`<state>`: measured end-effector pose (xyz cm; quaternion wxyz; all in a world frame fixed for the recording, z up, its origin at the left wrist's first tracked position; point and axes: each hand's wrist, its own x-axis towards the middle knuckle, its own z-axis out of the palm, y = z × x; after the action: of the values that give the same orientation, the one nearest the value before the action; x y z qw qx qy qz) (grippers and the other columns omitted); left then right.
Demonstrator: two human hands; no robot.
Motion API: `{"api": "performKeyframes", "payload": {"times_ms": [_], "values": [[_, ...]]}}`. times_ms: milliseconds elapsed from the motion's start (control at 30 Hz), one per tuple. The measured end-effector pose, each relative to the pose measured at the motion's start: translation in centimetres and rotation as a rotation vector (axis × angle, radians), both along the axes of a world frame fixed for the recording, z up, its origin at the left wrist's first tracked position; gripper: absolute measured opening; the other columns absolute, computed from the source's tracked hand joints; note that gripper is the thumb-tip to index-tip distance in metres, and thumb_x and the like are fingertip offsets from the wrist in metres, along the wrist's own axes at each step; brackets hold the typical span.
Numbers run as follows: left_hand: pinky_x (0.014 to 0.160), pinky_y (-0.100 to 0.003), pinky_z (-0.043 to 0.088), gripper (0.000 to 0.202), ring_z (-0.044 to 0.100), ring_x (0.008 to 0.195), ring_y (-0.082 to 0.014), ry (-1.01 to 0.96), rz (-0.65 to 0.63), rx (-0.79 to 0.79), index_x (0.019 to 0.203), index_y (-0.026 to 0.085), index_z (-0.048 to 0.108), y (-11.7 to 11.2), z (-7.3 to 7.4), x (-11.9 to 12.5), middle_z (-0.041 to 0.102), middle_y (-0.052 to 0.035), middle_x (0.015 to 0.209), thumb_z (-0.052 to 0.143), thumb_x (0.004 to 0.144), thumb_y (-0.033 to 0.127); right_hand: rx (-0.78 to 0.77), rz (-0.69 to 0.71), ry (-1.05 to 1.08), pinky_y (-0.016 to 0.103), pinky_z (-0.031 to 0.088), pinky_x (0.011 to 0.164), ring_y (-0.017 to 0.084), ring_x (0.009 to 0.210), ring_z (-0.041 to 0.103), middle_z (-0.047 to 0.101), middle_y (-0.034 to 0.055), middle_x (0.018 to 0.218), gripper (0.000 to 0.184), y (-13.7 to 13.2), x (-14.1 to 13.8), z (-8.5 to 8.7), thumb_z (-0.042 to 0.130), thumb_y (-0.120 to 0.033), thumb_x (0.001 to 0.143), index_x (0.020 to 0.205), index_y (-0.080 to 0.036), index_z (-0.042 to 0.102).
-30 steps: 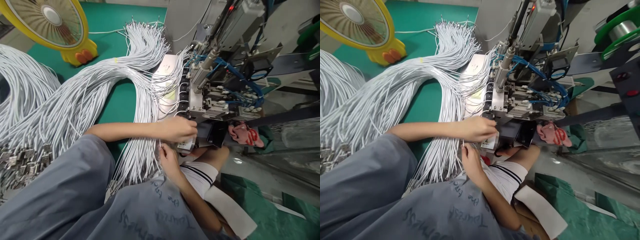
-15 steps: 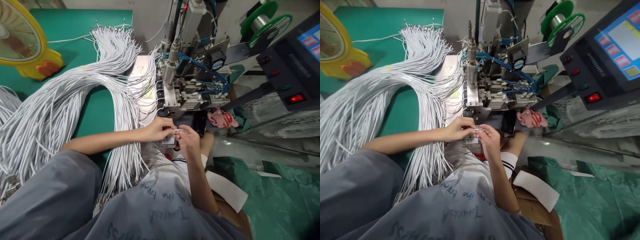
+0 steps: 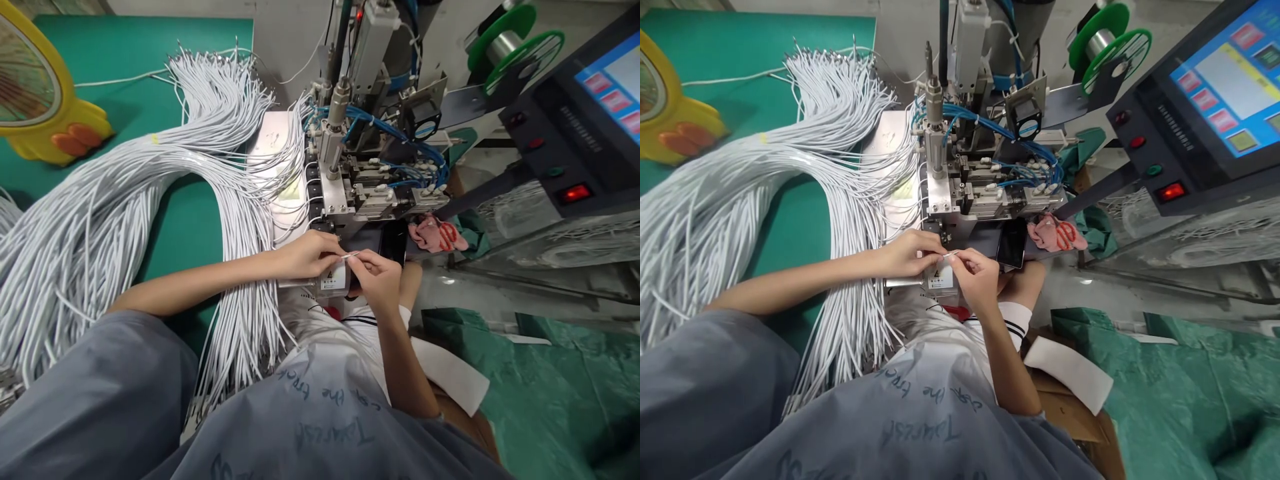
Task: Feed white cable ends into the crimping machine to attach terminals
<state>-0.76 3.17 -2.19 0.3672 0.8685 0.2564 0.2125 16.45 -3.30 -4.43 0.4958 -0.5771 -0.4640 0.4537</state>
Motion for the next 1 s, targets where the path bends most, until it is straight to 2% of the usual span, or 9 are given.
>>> {"api": "performKeyframes", "payload": {"times_ms": [100,167,367,433,533,600,800,867,1000], "values": [[0.061,-0.023,0.042,0.023,0.055,0.067,-0.0117,0.079,-0.058,0.076,0.091,0.011,0.070,0.3,0.2,-0.1,0.062,-0.0056,0.077,0.048,0.085,0.012,-0.057,0.082,-0.091,0.024,0.036,0.038,0.011,0.045,0.045,0.053,-0.0013,0.051,0.020,0.4,0.7,0.3,0.069,-0.035,0.070,0.067,-0.015,0.069],[0.059,-0.022,0.041,0.021,0.054,0.065,-0.0112,0.091,-0.035,0.080,0.087,0.011,0.069,0.3,0.0,-0.1,0.061,-0.0052,0.076,0.049,0.082,0.010,-0.037,0.090,-0.105,0.024,0.036,0.040,0.010,0.044,0.042,0.050,-0.0026,0.046,0.019,0.8,0.7,-0.1,0.069,-0.032,0.068,0.061,-0.015,0.068],[0.058,-0.018,0.042,0.014,0.055,0.062,-0.0087,-0.009,0.073,-0.052,0.074,0.011,0.066,0.3,-0.5,0.2,0.061,-0.0013,0.069,0.054,0.081,0.014,0.112,-0.091,-0.001,0.026,0.041,0.055,0.013,0.058,0.051,0.059,0.0005,0.060,0.014,0.8,-1.0,-1.7,0.066,-0.030,0.072,0.067,-0.018,0.070],[0.058,-0.019,0.041,0.016,0.055,0.063,-0.0092,0.021,0.037,0.023,0.078,0.011,0.067,0.4,-0.3,0.0,0.061,-0.0023,0.071,0.051,0.082,0.014,0.136,-0.088,-0.085,0.026,0.038,0.053,0.012,0.054,0.046,0.052,-0.0011,0.056,0.017,0.7,-0.9,-1.3,0.064,-0.031,0.075,0.065,-0.018,0.069],[0.054,-0.022,0.038,0.023,0.054,0.062,-0.0107,0.171,-0.021,0.248,0.086,0.012,0.068,0.6,0.0,-0.4,0.061,-0.0046,0.078,0.045,0.082,0.011,0.120,0.044,-0.249,0.025,0.034,0.050,0.009,0.048,0.035,0.039,-0.0044,0.049,0.020,1.0,-0.1,-0.3,0.063,-0.029,0.075,0.058,-0.017,0.064],[0.051,-0.022,0.035,0.024,0.052,0.060,-0.0109,0.226,-0.018,0.306,0.088,0.012,0.068,0.8,0.0,-0.4,0.060,-0.0049,0.078,0.045,0.080,0.011,0.128,0.117,-0.306,0.025,0.033,0.050,0.009,0.048,0.032,0.035,-0.0051,0.048,0.022,1.4,0.3,0.0,0.063,-0.027,0.075,0.055,-0.017,0.060],[0.060,-0.020,0.042,0.019,0.055,0.065,-0.0100,0.057,0.055,0.128,0.084,0.011,0.067,1.0,-0.9,0.0,0.061,-0.0029,0.072,0.049,0.084,0.013,0.228,-0.063,-0.269,0.026,0.033,0.051,0.011,0.051,0.037,0.043,-0.0027,0.053,0.024,1.9,-0.9,-1.8,0.059,-0.030,0.080,0.061,-0.017,0.062],[0.059,-0.020,0.041,0.021,0.054,0.064,-0.0102,0.093,0.046,0.185,0.087,0.011,0.067,1.1,-1.1,0.1,0.060,-0.0040,0.075,0.047,0.087,0.016,0.201,-0.084,-0.235,0.026,0.035,0.052,0.011,0.052,0.041,0.048,-0.0019,0.055,0.023,2.1,-0.8,-2.6,0.059,-0.032,0.079,0.064,-0.016,0.064],[0.052,-0.023,0.036,0.029,0.050,0.058,-0.0095,0.280,0.081,0.353,0.085,0.010,0.065,1.6,-1.6,0.0,0.057,-0.0076,0.084,0.038,0.092,0.017,0.125,-0.009,-0.175,0.026,0.039,0.055,0.013,0.059,0.049,0.058,0.0010,0.065,0.023,3.5,0.5,-3.7,0.055,-0.035,0.081,0.074,-0.016,0.067]]}}
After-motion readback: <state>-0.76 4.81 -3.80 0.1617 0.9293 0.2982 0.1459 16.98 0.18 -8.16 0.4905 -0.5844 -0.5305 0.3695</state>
